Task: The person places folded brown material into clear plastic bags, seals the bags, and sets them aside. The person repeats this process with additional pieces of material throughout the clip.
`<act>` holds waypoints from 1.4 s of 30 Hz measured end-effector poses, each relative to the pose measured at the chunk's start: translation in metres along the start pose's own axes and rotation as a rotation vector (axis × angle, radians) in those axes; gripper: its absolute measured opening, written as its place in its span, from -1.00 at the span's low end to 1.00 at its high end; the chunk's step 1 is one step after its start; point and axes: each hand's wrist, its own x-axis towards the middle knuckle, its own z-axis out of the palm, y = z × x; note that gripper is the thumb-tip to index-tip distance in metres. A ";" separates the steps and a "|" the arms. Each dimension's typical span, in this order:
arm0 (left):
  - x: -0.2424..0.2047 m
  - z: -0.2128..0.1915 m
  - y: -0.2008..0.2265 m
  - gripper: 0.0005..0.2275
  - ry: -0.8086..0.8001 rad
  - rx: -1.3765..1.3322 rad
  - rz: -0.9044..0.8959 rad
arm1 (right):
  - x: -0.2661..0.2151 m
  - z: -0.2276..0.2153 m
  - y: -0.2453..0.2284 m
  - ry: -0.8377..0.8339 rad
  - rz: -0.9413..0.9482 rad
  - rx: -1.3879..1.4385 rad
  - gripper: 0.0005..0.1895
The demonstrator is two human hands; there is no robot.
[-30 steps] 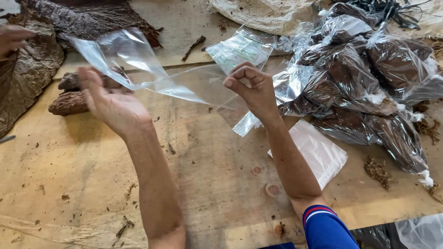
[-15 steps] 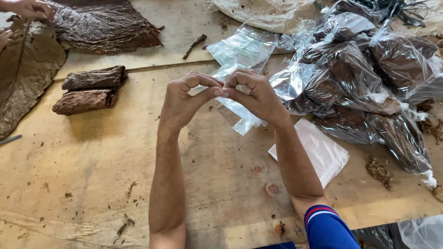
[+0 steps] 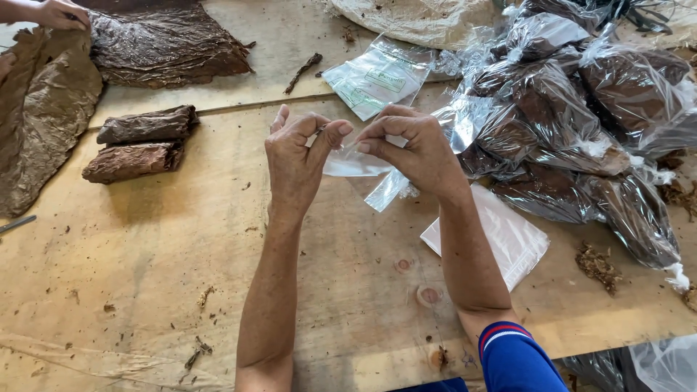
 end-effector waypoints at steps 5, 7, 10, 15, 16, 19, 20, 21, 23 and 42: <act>0.003 -0.004 0.009 -0.71 -0.024 -0.220 -0.111 | -0.002 0.006 0.016 0.114 -0.018 -0.095 -0.80; 0.004 -0.009 0.017 -0.68 -0.077 -0.297 -0.130 | -0.001 0.008 0.019 0.157 -0.028 -0.104 -0.70; 0.005 -0.011 0.015 -0.84 -0.134 -0.293 -0.222 | 0.000 0.011 0.020 0.138 -0.048 -0.124 -0.65; 0.005 -0.012 0.005 -0.85 0.015 -0.264 -0.109 | -0.006 0.010 0.027 0.072 0.010 -0.032 -0.57; 0.004 -0.011 0.008 -0.85 0.019 -0.264 -0.108 | -0.004 0.006 0.015 0.069 0.008 -0.032 -0.57; 0.002 -0.009 0.012 -0.81 0.098 -0.160 -0.043 | -0.003 -0.005 -0.015 0.103 -0.031 -0.015 -0.87; 0.002 -0.009 0.012 -0.73 0.112 -0.103 -0.002 | -0.006 -0.008 -0.020 0.176 -0.069 -0.019 -0.88; 0.003 -0.009 0.011 -0.66 0.127 -0.045 0.045 | -0.007 -0.012 -0.026 0.250 -0.113 -0.024 -0.85; 0.002 -0.007 0.010 -0.61 0.147 -0.035 0.043 | -0.030 -0.013 -0.063 0.215 -0.117 0.148 -0.68; -0.004 -0.002 0.010 -0.63 0.147 0.163 0.190 | -0.051 -0.016 -0.078 0.268 -0.112 -0.007 -0.46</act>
